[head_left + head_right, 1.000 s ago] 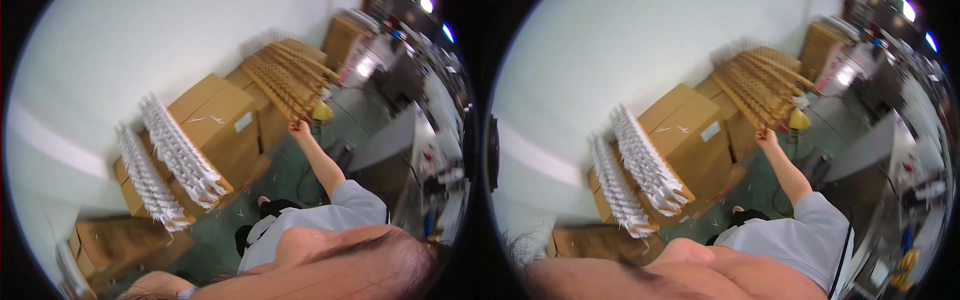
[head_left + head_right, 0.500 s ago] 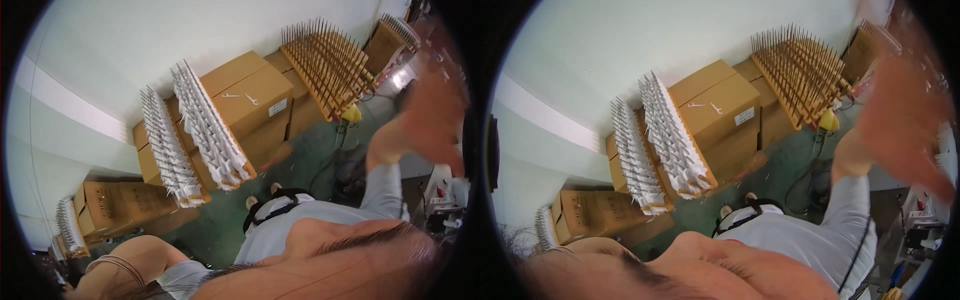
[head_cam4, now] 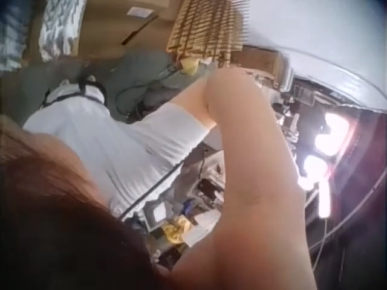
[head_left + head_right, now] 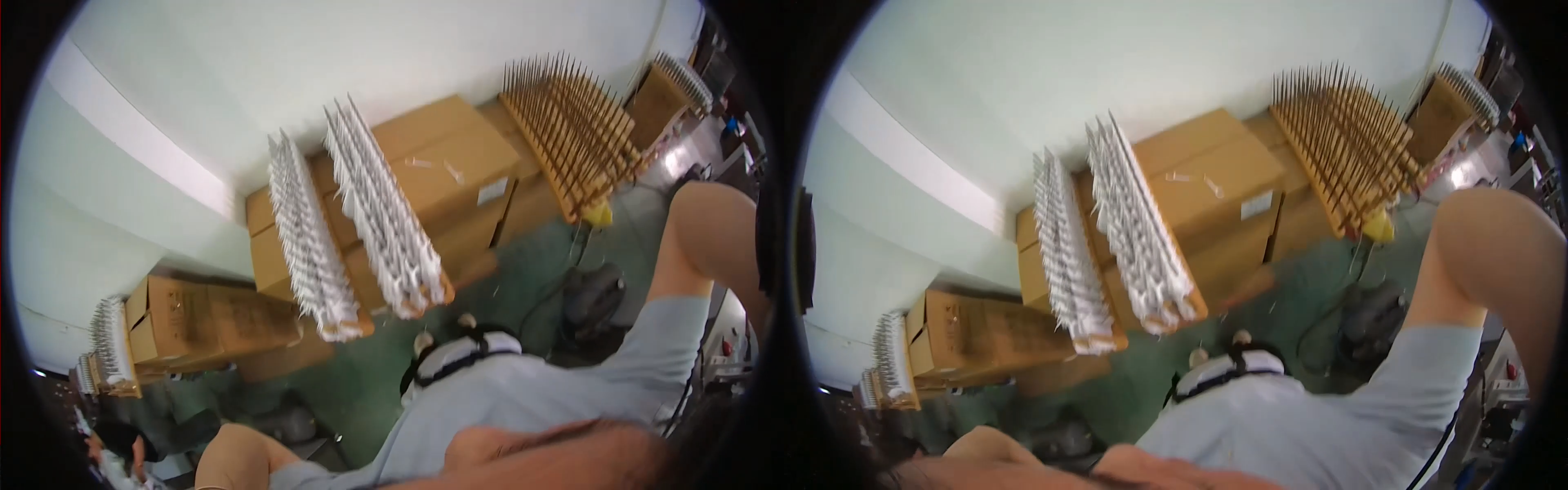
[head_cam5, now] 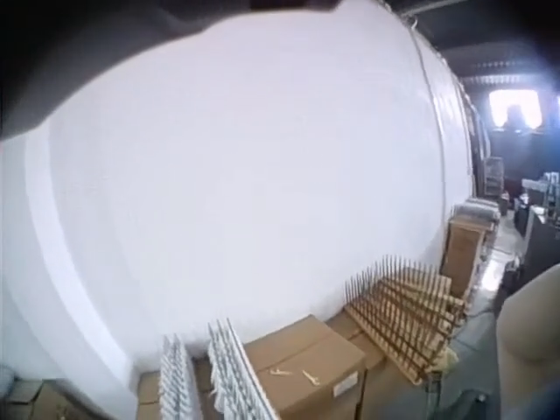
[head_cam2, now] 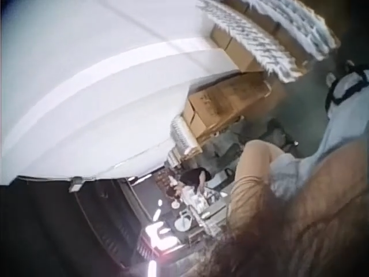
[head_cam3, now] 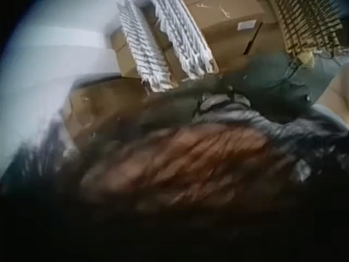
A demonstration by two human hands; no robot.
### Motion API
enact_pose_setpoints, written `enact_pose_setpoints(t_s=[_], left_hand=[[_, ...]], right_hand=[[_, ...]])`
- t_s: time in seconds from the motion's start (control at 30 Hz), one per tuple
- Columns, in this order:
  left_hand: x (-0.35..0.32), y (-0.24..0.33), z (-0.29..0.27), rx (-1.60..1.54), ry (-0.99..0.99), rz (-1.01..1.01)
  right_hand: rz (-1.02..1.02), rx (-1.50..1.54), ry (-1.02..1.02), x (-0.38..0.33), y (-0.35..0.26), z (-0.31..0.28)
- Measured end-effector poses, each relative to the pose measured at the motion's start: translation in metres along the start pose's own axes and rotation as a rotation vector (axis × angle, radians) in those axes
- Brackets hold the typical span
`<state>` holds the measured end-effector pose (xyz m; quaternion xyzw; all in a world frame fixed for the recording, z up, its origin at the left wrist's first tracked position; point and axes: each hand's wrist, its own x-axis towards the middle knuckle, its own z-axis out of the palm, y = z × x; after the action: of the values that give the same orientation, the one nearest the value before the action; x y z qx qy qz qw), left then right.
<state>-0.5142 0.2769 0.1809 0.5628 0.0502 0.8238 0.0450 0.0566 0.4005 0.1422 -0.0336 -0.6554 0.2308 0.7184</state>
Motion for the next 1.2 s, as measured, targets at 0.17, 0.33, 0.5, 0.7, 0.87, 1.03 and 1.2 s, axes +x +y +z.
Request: enact_pose_setpoints(t_s=[0.17, 0.33, 0.5, 0.7, 0.87, 1.03, 1.2], left_hand=[[0.019, 0.055, 0.01, 0.089, -0.074, -0.129], [0.003, -0.011, 0.005, 0.133, -0.069, 0.073], [0.012, 0.054, 0.01, 0.239, -0.08, -0.028], [0.0, 0.039, -0.001, 0.312, -0.051, 0.085], [-0.069, 0.019, 0.002, 0.64, 0.222, -0.379], [-0.119, 0.006, -0.004, 0.681, 0.386, -0.823], [-0.113, -0.004, -0.004, 0.649, 0.296, -0.927]], right_hand=[[0.239, -0.099, 0.102, -0.069, -0.034, -0.11], [0.192, -0.138, 0.029, -0.095, 0.007, -0.112], [0.442, -0.22, 0.032, -0.078, 0.046, -0.031], [1.356, -0.205, -0.139, -0.114, 0.157, 0.211], [1.881, 0.502, 0.427, -0.218, 0.173, 0.257], [1.944, 0.506, 0.522, -0.189, 0.172, 0.272], [2.0, 0.142, 0.387, -0.181, 0.175, 0.25]])
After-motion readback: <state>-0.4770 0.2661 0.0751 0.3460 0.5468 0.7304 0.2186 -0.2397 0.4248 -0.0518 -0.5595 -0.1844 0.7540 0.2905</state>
